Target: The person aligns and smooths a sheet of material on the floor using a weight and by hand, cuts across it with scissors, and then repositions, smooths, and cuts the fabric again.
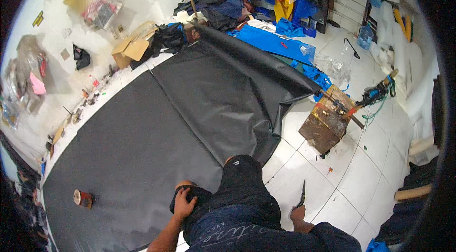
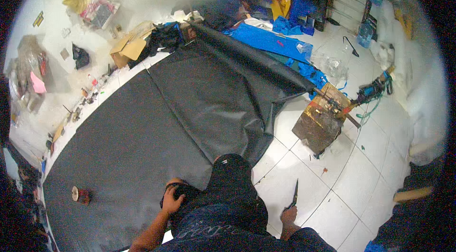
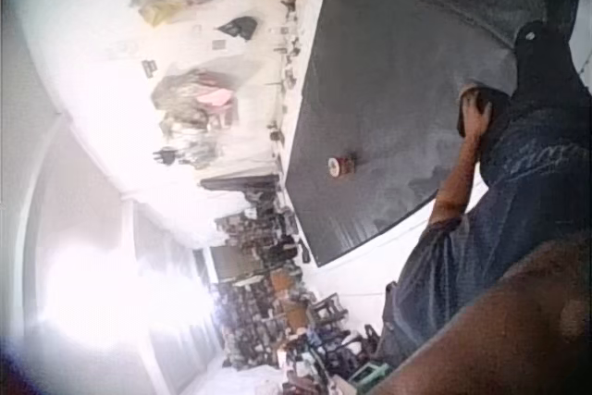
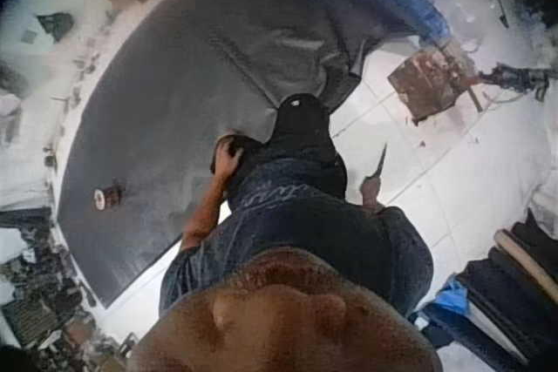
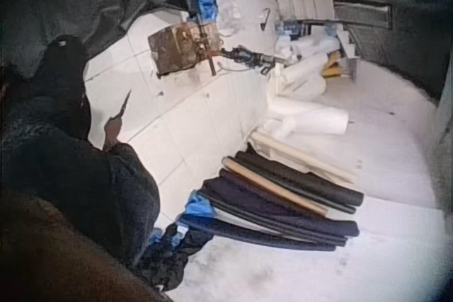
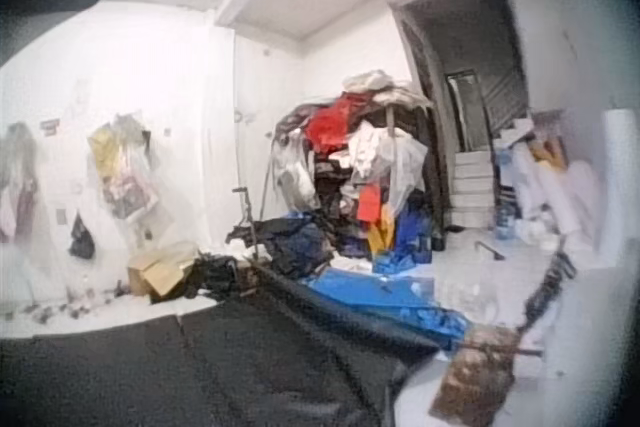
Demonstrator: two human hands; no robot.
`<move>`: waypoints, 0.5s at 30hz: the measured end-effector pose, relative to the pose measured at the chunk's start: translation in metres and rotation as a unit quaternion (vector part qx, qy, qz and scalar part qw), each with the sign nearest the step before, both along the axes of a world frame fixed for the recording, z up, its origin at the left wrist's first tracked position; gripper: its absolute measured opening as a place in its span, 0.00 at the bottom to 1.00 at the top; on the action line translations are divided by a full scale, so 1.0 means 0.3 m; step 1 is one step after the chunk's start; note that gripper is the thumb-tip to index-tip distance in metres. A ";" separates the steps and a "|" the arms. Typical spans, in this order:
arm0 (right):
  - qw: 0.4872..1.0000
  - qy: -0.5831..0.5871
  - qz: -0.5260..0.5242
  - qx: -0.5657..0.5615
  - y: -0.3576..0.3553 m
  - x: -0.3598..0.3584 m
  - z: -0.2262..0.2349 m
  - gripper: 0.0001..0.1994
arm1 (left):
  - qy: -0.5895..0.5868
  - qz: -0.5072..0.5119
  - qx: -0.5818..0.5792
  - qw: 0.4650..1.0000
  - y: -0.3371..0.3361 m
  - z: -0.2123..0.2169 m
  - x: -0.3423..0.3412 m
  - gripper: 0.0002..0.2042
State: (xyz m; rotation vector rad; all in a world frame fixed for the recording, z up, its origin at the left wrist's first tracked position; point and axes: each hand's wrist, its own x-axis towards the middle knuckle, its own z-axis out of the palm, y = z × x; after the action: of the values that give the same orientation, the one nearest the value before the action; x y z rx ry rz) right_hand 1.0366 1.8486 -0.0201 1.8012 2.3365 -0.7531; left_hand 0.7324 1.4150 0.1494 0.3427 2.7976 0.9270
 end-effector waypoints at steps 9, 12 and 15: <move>0.896 -0.189 0.399 -0.035 0.104 -0.124 -0.056 0.18 | 0.022 0.135 0.019 0.990 -0.080 0.085 0.010 0.30; 0.899 -0.234 0.371 0.000 0.173 -0.300 0.065 0.14 | 0.004 0.185 -0.093 0.978 0.028 0.166 0.074 0.33; 0.918 0.074 0.389 -0.012 0.406 -0.396 -0.012 0.19 | -0.010 0.163 -0.077 0.984 0.160 0.153 0.146 0.36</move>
State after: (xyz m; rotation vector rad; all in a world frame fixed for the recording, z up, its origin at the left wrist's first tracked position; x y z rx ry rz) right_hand 0.9177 1.9704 -0.0239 0.6716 2.7769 -0.7749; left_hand 0.7762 1.4631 0.1955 -0.1520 2.9360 0.7586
